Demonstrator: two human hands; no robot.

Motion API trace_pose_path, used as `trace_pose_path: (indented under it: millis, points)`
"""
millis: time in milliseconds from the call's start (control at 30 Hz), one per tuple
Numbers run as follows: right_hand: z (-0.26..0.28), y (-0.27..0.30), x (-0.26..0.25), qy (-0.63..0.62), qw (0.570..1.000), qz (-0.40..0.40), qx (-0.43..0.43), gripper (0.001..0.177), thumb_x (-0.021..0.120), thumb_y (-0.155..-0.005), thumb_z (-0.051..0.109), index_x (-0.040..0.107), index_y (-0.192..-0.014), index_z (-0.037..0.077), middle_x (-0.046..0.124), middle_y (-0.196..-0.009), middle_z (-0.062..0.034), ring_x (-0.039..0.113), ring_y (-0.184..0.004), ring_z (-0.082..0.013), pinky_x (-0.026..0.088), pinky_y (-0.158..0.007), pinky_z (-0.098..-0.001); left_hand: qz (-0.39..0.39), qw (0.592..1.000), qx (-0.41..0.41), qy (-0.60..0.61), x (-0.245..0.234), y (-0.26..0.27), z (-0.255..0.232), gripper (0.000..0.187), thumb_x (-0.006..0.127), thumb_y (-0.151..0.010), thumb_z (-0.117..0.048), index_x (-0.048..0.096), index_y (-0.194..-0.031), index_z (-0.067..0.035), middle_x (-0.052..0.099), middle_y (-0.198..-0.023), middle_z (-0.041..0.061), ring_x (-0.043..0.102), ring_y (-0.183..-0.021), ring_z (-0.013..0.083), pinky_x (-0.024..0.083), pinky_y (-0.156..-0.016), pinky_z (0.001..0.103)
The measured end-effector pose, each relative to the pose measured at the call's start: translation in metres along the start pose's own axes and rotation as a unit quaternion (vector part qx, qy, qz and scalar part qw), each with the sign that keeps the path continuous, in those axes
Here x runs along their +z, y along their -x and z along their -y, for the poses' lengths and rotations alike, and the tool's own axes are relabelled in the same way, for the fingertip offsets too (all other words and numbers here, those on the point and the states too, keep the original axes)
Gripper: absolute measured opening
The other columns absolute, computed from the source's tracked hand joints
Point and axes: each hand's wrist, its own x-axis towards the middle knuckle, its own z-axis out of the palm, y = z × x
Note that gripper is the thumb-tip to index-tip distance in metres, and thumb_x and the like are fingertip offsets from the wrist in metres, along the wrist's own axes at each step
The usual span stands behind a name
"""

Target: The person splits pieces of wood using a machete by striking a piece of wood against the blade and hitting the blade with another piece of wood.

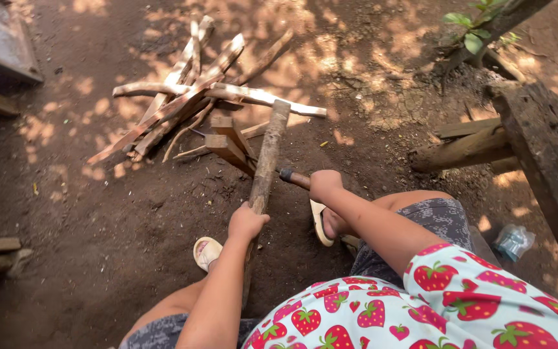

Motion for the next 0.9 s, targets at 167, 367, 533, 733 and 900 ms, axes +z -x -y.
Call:
trace_pose_path:
  millis: [167, 367, 533, 733, 900]
  points:
    - [-0.007, 0.009, -0.004, -0.038, 0.999, 0.019, 0.007, 0.027, 0.069, -0.083, 0.028, 0.079, -0.104, 0.015, 0.077, -0.104, -0.0104, 0.074, -0.099, -0.0294, 0.058, -0.086, -0.0419, 0.008, 0.993, 0.024, 0.117, 0.024, -0.001, 0.032, 0.068, 0.085, -0.065, -0.033, 0.067, -0.123, -0.003, 0.074, -0.111, 0.016, 0.071, -0.103, 0.0271, 0.053, -0.094, 0.037]
    - [-0.003, 0.004, -0.023, -0.089, 0.994, 0.053, 0.033, 0.034, 0.074, -0.079, 0.03, 0.076, -0.11, 0.015, 0.076, -0.107, -0.0096, 0.073, -0.102, -0.0284, 0.058, -0.088, -0.0414, 0.137, 0.942, -0.006, 0.306, 0.054, 0.028, 0.057, 0.071, 0.092, -0.062, -0.022, 0.06, -0.123, -0.006, 0.072, -0.102, 0.009, 0.066, -0.092, 0.0193, 0.053, -0.09, 0.036]
    - [0.002, -0.012, -0.009, -0.075, 0.995, 0.01, 0.059, 0.032, 0.069, -0.083, 0.03, 0.077, -0.11, 0.014, 0.076, -0.109, -0.0099, 0.073, -0.103, -0.028, 0.058, -0.088, -0.0414, -0.032, 0.991, -0.045, 0.118, 0.058, 0.053, 0.039, 0.061, 0.085, -0.065, -0.025, 0.062, -0.119, -0.007, 0.074, -0.106, 0.018, 0.07, -0.101, 0.0354, 0.053, -0.09, 0.043]
    - [0.018, -0.015, -0.007, -0.172, 0.984, -0.027, 0.025, 0.032, 0.068, -0.081, 0.026, 0.074, -0.112, 0.018, 0.075, -0.111, -0.0102, 0.071, -0.106, -0.0312, 0.055, -0.091, -0.0443, -0.022, 0.99, -0.084, 0.114, 0.045, 0.065, 0.033, 0.063, 0.086, -0.067, -0.034, 0.064, -0.121, -0.008, 0.074, -0.112, 0.017, 0.07, -0.108, 0.0352, 0.052, -0.096, 0.044]
    - [0.006, -0.01, -0.001, -0.187, 0.98, -0.062, 0.018, 0.031, 0.073, -0.074, 0.029, 0.077, -0.103, 0.019, 0.075, -0.102, -0.009, 0.071, -0.099, -0.0312, 0.055, -0.087, -0.0433, -0.069, 0.994, -0.051, 0.072, 0.039, 0.066, 0.024, 0.078, 0.085, -0.067, -0.033, 0.056, -0.136, -0.009, 0.07, -0.12, 0.021, 0.067, -0.113, 0.0369, 0.051, -0.097, 0.045]
